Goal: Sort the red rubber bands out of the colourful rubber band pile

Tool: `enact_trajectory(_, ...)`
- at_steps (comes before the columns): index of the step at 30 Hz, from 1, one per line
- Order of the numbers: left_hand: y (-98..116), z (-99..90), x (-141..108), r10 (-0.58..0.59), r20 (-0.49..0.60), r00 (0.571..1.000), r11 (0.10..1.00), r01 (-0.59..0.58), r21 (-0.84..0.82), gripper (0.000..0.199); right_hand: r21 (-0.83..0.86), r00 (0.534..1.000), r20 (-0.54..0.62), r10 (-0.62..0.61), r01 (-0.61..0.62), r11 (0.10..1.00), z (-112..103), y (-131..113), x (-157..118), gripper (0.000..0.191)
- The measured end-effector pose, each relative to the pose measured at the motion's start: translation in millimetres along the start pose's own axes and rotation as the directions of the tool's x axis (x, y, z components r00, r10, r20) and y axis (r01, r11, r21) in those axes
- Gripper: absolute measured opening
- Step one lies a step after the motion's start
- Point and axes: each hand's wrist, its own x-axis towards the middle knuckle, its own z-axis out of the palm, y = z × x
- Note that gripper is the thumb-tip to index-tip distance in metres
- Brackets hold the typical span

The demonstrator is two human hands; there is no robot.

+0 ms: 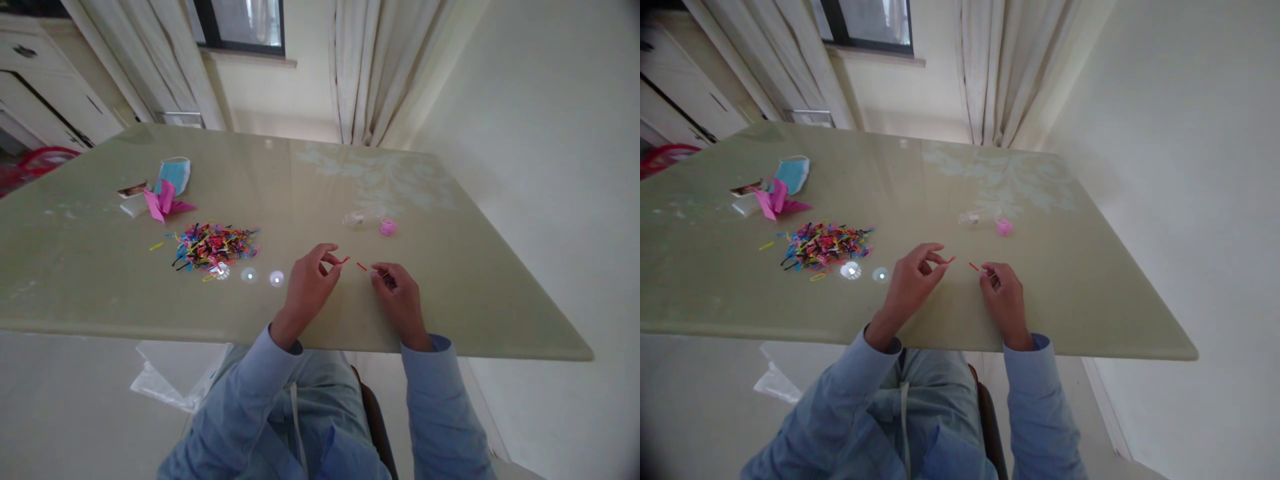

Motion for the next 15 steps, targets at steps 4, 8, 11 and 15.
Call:
enact_trajectory(4, -0.8, 21.7, 12.3, 0.036, 0.106, 0.994, 0.977, -0.057, 0.207, 0.036, 0.025, 0.999, -0.024, 0.024, -0.023, 0.999, -0.9, -0.3, -0.8, 0.026)
enact_trajectory(8, -10.6, 37.9, 15.9, 0.021, 0.138, 0.99, 0.971, -0.053, 0.233, 0.035, 0.036, 0.999, -0.017, 0.042, -0.042, 0.998, -0.9, 0.3, -1.1, 0.026)
enact_trajectory(11, -18.3, 40.9, 16.0, 0.008, 0.156, 0.988, 0.973, -0.043, 0.225, 0.033, 0.041, 0.999, -0.01, 0.043, -0.043, 0.998, -0.9, 0.3, -1.2, 0.025)
enact_trajectory(15, -19.5, 34.0, 15.8, 0.029, 0.161, 0.987, 0.967, -0.068, 0.245, 0.032, 0.045, 0.999, -0.011, 0.034, -0.033, 0.998, -1.0, -0.3, -1.3, 0.026)
